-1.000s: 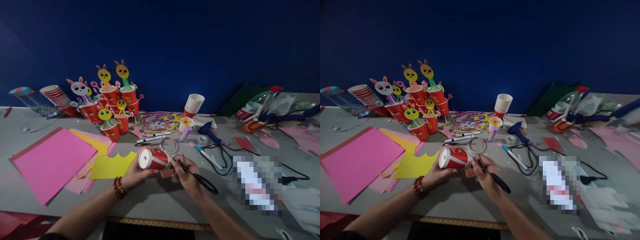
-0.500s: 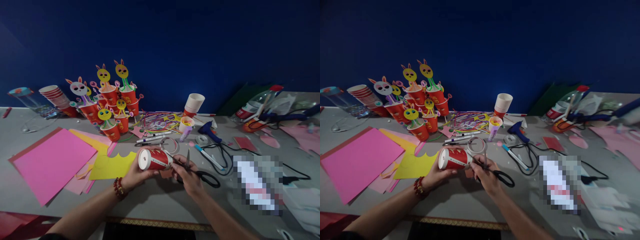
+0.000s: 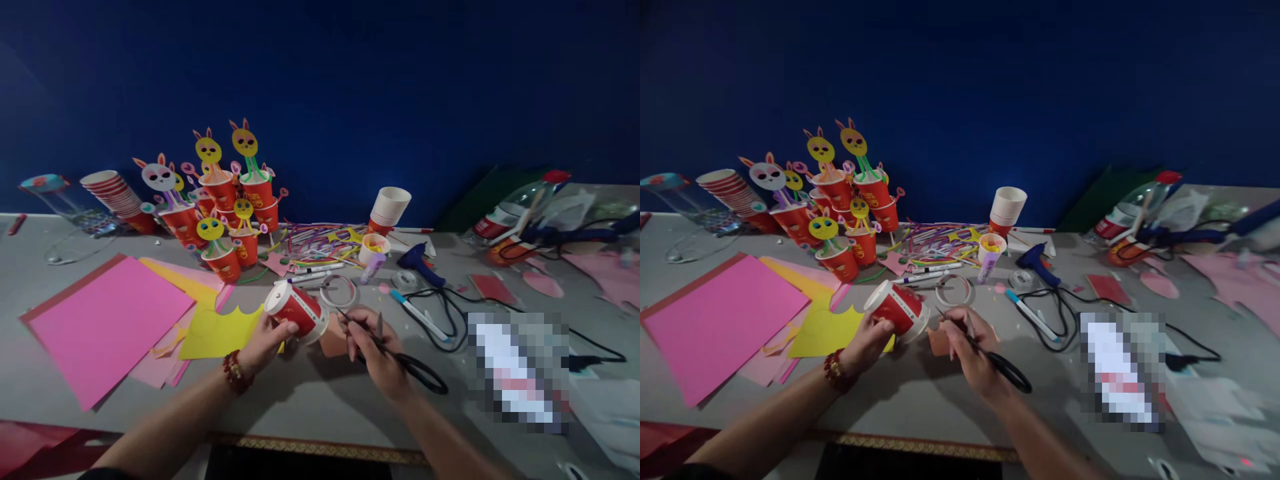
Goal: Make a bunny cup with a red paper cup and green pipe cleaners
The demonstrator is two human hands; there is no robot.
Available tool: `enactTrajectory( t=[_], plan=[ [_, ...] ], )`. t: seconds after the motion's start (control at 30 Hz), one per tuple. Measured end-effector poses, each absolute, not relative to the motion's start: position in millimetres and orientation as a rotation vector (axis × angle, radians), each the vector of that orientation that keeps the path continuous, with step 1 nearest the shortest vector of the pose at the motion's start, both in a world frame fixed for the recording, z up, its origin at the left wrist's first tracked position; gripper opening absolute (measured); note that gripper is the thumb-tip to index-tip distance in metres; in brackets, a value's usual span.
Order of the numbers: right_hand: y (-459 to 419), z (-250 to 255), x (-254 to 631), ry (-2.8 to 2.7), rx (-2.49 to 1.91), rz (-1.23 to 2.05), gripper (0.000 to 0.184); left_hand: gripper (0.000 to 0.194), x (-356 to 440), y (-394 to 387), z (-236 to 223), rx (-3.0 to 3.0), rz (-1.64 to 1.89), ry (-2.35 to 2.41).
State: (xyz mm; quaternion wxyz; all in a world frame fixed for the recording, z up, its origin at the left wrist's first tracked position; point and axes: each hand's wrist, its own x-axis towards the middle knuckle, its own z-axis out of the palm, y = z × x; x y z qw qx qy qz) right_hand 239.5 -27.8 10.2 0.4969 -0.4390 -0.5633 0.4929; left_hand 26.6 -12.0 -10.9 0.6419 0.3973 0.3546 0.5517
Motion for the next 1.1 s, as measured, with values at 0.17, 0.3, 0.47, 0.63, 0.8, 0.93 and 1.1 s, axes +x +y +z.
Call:
enactTrajectory(
  t=[0.17, 0.3, 0.47, 0.63, 0.8, 0.93, 1.1],
  plan=[
    [-28.0, 23.5, 239.1, -1.752, -0.985, 1.083, 0.022, 0.057, 21.9, -9.2, -10.6, 0.755, 1.193, 0.757],
    [-27.5, 35.6, 238.1, -1.942, -0.922, 1.011, 0.019, 0.055, 24.1, -8.9, -7.6, 0.718, 1.131, 0.679],
    [-24.6, 34.1, 239.7, -2.185, -0.764, 0.87, 0.014, 0.046, 27.0, -8.7, 8.4, 0.739, 0.984, 0.627],
    [-24.4, 30.8, 236.2, -2.333, -0.713, 0.705, 0.013, 0.039, 26.7, -8.3, 13.8, 0.71, 0.883, 0.694],
    [-25.7, 26.2, 238.5, -2.303, -0.776, 0.842, 0.011, 0.048, 27.8, -7.8, 9.1, 0.657, 0.841, 0.769],
    [-27.5, 23.4, 238.0, -2.171, -0.85, 1.068, 0.017, 0.061, 29.7, -6.3, 9.5, 0.654, 0.8, 0.709],
    [-29.6, 18.7, 231.3, -1.674, -0.978, 1.623, 0.03, 0.057, 26.8, -1.2, 12.3, 0.697, 1.015, 0.58]
  ],
)
